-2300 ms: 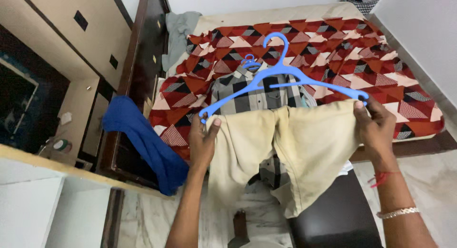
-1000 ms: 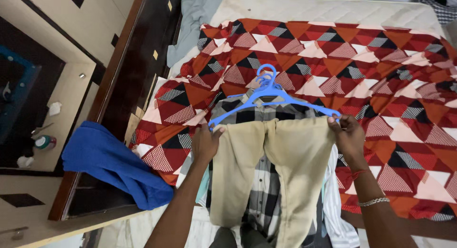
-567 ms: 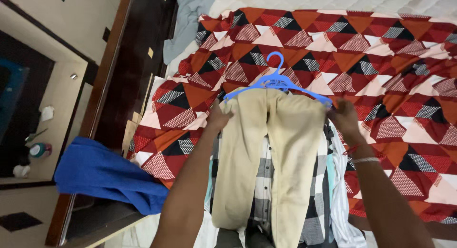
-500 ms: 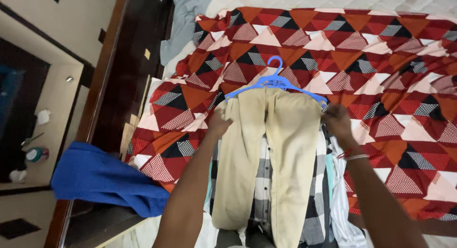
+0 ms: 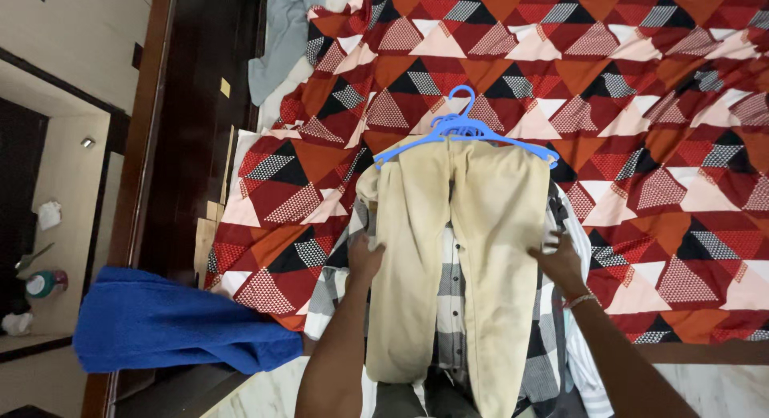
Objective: The person removes beige trousers from a wardrobe, places them on a bed, and then folds several garments including a checkered shirt, a black t-shirt, and grey jeans. The person uses blue hangers to hold the trousers and shirts while arranging them on the bed.
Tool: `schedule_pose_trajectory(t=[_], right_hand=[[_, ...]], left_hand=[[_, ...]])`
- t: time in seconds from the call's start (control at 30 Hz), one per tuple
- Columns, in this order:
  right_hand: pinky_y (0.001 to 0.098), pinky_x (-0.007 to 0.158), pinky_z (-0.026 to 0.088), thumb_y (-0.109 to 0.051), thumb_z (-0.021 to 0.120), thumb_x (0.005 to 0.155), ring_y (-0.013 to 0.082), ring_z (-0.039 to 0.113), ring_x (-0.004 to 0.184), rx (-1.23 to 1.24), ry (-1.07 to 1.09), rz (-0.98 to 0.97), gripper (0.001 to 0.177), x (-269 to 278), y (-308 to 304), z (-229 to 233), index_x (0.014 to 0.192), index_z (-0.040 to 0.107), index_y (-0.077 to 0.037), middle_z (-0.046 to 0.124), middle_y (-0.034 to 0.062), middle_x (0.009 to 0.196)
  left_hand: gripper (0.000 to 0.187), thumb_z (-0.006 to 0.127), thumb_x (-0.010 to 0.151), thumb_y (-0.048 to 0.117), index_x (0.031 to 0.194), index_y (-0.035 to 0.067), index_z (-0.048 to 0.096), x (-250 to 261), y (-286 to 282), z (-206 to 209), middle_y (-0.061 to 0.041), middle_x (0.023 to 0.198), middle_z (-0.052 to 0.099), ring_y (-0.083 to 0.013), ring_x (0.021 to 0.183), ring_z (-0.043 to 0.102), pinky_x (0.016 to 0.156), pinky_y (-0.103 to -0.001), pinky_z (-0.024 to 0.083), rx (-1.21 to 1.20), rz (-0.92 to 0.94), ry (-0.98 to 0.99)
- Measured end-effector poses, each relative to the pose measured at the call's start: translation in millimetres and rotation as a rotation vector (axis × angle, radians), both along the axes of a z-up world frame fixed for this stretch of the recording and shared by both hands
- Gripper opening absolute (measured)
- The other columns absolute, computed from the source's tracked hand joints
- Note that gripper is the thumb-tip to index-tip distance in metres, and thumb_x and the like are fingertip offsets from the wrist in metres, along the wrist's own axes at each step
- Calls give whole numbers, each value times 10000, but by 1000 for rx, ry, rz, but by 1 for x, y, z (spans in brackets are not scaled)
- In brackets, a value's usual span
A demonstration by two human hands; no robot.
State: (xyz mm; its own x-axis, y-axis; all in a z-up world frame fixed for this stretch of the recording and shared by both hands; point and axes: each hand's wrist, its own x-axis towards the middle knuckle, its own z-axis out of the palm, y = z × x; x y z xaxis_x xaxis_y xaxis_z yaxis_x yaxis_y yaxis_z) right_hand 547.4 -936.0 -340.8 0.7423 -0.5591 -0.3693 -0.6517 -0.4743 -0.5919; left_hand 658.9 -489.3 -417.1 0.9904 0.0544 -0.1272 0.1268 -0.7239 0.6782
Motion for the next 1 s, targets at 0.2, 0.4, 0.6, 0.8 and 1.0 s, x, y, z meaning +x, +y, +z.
schedule_pose_trajectory(t=[0.2,0.4,0.6,0.8,1.0], right_hand=[[398,886,546,-170,845,939,333,621,1126,-129,-757,173,782,81,-19,41,1499,357,72,550,249,1377],[289,575,493,-345,701,986,120,592,692,490,-443,-48,738,130,-5,104,1515,299,-25,627,55,925],[304,536,498,-322,718,923,143,592,593,263,-168,292,401,103,3,119,1187,693,-22,644,47,733],[313,803,546,-243,820,841,224,655,936,-320,-508,561,267,45,4,135,995,747,-37,690,160,1045],[310,871,561,-57,703,948,171,689,1049,129,-601,416,131,-1,5,184,1065,676,-6,747,132,1225]], left_hand=[[605,822,806,302,1270,-19,605,85,-39,25,-148,1132,720,-228,1003,692,896,-358,543,-582,212,39],[711,719,854,503,1377,57,534,112,-44,61,-68,1059,670,-167,834,638,697,-335,506,-757,153,352],[604,786,852,445,1270,35,638,94,-29,53,-21,906,707,-128,765,644,674,-299,504,-701,17,278],[388,805,927,328,866,-11,627,49,-6,67,-32,753,561,-183,723,553,703,-374,459,-390,-159,-110],[266,709,935,260,899,1,657,-13,9,135,-46,875,563,-163,797,526,748,-333,439,-887,44,45]])
